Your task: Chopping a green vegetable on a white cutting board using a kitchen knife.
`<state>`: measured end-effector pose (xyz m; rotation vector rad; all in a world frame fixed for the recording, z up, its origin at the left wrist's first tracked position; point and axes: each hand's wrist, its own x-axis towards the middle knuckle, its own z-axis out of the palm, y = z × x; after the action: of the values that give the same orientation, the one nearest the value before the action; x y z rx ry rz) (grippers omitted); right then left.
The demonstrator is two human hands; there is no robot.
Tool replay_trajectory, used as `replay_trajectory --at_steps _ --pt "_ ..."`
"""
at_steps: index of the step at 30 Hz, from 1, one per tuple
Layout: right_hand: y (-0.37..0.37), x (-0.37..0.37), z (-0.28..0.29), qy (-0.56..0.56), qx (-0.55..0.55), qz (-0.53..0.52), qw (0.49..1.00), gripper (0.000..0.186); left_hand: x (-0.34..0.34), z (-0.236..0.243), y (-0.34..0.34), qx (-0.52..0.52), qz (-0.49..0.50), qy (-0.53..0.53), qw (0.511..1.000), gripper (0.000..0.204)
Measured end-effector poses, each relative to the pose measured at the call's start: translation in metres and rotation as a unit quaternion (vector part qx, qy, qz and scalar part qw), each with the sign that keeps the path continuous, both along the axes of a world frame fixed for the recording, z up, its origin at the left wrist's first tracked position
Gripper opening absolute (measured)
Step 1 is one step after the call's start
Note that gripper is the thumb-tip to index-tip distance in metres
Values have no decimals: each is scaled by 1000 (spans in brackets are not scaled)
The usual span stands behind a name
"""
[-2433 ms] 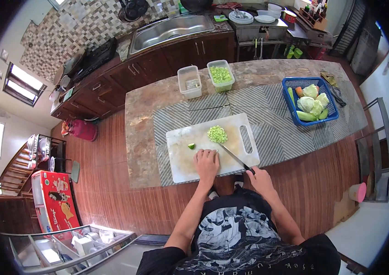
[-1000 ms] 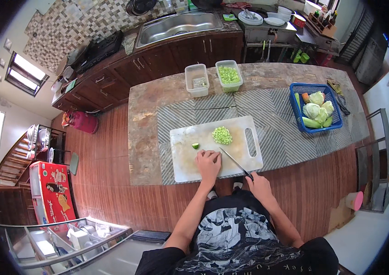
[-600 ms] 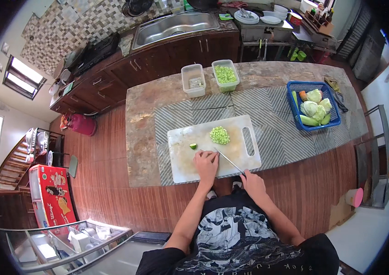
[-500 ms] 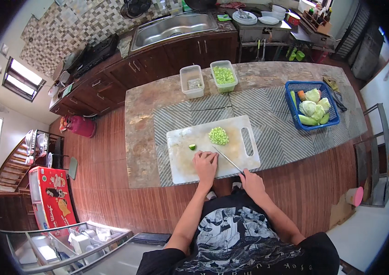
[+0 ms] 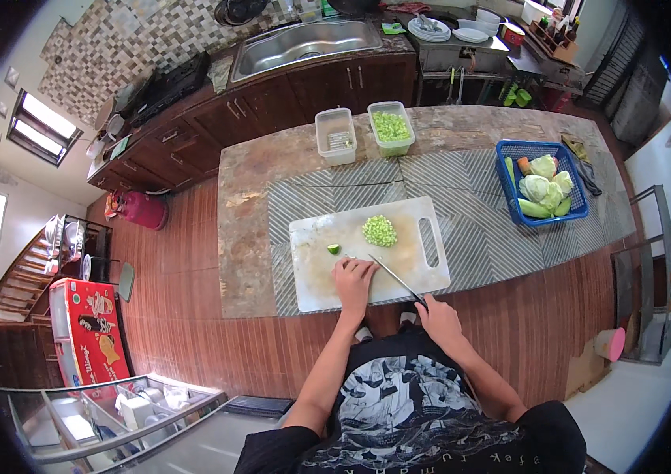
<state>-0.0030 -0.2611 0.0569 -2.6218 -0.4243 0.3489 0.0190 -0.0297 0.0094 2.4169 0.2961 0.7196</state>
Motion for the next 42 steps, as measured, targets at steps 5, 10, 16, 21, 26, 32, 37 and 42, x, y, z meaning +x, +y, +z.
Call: replay_trajectory --at_steps 5,10,16,21,26,32,37,42 --pt "2 -1 -10 -5 -18 3 1000 29 -1 0 0 -11 -11 -9 1000 12" --pt "10 4 -11 -4 -21 5 1000 29 -2 1 -3 -22 -18 -28 999 8" --pt "10 4 -12 7 5 -8 1000 28 -3 2 -2 -18 -20 -24 999 8" --pt "4 -1 -13 1 -9 12 1000 31 -3 2 -2 -27 -15 -24 999 8" --pt "11 5 -17 -22 0 14 1000 30 -4 -4 -1 -36 -10 -36 999 9" --pt "13 8 -10 5 9 1 1000 29 -5 -4 -2 -42 -19 -36 998 8" --pt "5 -2 -10 -7 -1 16 1000 29 -6 -6 -3 -32 -18 -38 999 10" --pt "14 2 -21 2 18 8 1000 29 -5 -3 -5 -30 -30 -39 998 11"
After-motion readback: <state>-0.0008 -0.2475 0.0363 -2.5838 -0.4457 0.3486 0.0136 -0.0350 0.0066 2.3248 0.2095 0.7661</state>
